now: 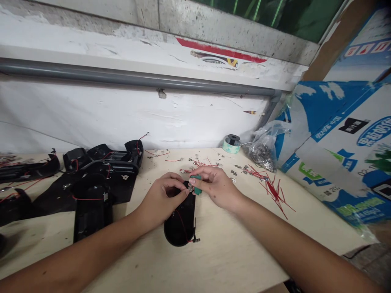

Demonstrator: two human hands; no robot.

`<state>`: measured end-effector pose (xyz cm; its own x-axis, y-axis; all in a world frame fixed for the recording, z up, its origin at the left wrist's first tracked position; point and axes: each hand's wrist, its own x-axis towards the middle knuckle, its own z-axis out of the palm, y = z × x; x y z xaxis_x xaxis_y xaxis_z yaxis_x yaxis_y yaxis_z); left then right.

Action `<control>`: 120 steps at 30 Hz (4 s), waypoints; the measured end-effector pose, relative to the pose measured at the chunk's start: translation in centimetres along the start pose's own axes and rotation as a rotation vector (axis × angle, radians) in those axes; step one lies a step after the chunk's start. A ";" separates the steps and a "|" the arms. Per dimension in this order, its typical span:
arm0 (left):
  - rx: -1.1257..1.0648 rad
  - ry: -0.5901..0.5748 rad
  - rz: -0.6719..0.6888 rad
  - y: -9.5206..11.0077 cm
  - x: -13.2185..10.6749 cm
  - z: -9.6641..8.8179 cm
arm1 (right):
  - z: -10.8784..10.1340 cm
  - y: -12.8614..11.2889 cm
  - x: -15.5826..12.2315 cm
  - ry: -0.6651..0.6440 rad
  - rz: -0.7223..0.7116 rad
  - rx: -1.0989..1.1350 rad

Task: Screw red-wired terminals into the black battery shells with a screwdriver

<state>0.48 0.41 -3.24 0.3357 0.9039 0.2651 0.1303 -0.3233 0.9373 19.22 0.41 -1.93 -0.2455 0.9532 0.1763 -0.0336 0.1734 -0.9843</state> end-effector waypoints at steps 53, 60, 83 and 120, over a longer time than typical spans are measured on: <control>-0.027 0.138 -0.029 0.4 0.1 -0.2 | -0.8 -2.3 -0.8 -0.172 0.052 -0.555; -0.014 0.202 -0.054 0.7 0.1 -0.2 | -0.7 -1.4 -0.5 -0.022 0.192 -0.305; 0.024 0.206 0.139 0.2 -0.2 -0.1 | 0.7 -0.8 -0.8 0.041 0.358 0.100; 1.127 0.166 0.876 1.0 -0.8 -1.4 | -0.2 -0.3 -0.6 -0.072 0.218 -0.157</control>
<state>-0.97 -0.23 -2.24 0.5922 0.2974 0.7489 0.6243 -0.7569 -0.1931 19.53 -0.16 -1.72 -0.2985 0.9533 -0.0465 0.1765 0.0072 -0.9843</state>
